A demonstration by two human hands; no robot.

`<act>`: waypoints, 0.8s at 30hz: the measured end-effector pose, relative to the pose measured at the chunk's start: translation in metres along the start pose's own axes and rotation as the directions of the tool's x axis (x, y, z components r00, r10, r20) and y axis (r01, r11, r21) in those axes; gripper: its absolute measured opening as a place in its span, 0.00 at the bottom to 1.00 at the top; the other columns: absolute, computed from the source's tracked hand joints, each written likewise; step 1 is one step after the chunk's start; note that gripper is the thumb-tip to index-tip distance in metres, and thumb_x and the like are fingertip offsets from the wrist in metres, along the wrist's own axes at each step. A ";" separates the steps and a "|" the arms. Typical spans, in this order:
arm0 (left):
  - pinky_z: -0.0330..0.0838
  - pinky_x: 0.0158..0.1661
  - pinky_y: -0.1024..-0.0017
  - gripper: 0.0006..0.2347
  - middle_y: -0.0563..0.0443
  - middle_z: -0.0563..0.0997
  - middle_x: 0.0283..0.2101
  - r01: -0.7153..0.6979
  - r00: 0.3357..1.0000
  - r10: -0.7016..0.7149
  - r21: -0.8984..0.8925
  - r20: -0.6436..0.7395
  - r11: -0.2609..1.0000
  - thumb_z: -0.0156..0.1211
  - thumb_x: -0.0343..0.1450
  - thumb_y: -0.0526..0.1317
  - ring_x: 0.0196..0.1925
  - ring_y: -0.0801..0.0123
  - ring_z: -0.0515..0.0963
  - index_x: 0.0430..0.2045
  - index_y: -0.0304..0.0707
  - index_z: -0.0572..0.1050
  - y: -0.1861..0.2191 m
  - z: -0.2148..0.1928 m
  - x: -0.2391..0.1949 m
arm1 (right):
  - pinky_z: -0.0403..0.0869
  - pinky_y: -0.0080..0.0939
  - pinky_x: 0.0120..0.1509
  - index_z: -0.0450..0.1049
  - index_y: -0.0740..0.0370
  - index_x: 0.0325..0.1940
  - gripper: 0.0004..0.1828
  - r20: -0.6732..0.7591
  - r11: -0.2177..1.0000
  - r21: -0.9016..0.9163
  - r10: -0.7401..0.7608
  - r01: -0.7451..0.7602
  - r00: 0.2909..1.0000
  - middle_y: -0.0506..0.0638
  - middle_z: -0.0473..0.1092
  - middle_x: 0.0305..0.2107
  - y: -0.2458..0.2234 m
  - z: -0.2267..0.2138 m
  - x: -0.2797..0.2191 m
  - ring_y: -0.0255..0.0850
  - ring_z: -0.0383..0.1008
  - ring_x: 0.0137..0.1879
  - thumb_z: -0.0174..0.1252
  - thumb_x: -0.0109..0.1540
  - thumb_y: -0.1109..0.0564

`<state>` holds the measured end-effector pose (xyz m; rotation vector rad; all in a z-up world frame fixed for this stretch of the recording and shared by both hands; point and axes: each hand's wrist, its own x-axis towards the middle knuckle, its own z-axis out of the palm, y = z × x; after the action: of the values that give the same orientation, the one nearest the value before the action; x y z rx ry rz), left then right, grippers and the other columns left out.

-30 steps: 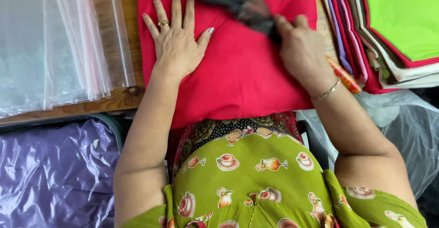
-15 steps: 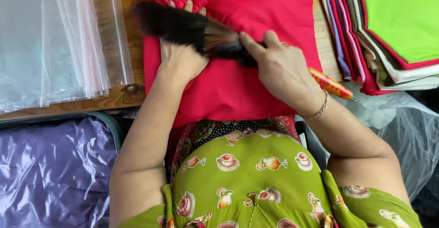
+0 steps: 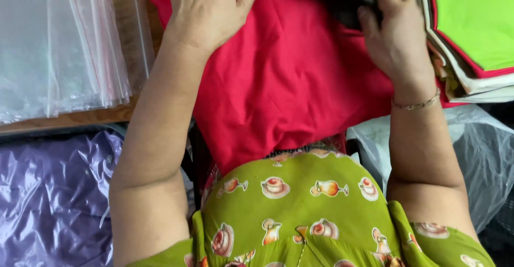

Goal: Smoothing, brushing, and folding a pink pillowcase before placing it into a clear plastic bag.

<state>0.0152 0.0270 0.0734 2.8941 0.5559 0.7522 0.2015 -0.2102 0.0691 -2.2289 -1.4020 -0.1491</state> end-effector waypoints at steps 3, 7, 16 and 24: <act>0.55 0.57 0.48 0.36 0.30 0.61 0.58 0.152 0.956 -0.151 0.016 0.250 0.988 0.72 0.64 0.52 0.60 0.38 0.58 0.57 0.32 0.56 -0.007 0.030 0.000 | 0.63 0.63 0.51 0.59 0.69 0.65 0.28 0.233 0.972 -0.088 0.231 -0.216 0.945 0.72 0.57 0.54 -0.002 0.013 -0.005 0.72 0.62 0.53 0.52 0.64 0.52; 0.65 0.42 0.48 0.29 0.31 0.68 0.46 0.307 0.891 -0.297 0.027 0.343 0.951 0.60 0.69 0.55 0.47 0.36 0.67 0.50 0.29 0.56 -0.024 0.059 -0.001 | 0.65 0.61 0.45 0.64 0.69 0.52 0.19 0.364 0.974 -0.109 0.225 -0.199 0.904 0.71 0.66 0.36 0.013 0.032 -0.003 0.70 0.67 0.40 0.51 0.62 0.54; 0.65 0.18 0.67 0.07 0.51 0.69 0.17 0.471 0.867 -0.498 -0.380 0.032 0.796 0.48 0.71 0.32 0.18 0.66 0.69 0.21 0.36 0.65 -0.040 0.069 -0.015 | 0.64 0.55 0.31 0.63 0.68 0.29 0.07 0.328 0.978 -0.196 0.140 -0.077 0.934 0.63 0.67 0.21 0.008 0.046 0.022 0.62 0.66 0.28 0.54 0.55 0.62; 0.64 0.28 0.73 0.04 0.57 0.67 0.24 0.354 0.543 -0.805 -0.805 -0.237 0.476 0.45 0.69 0.37 0.24 0.74 0.66 0.25 0.39 0.67 -0.032 0.035 -0.035 | 0.63 0.59 0.24 0.65 0.68 0.48 0.15 0.052 0.988 -0.136 -0.068 0.075 0.996 0.62 0.59 0.38 -0.074 -0.012 0.019 0.64 0.64 0.30 0.58 0.63 0.57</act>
<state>-0.0067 0.0432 0.0211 1.5052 1.0457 1.3606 0.1481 -0.1752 0.1122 -2.3083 -1.5403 -0.2256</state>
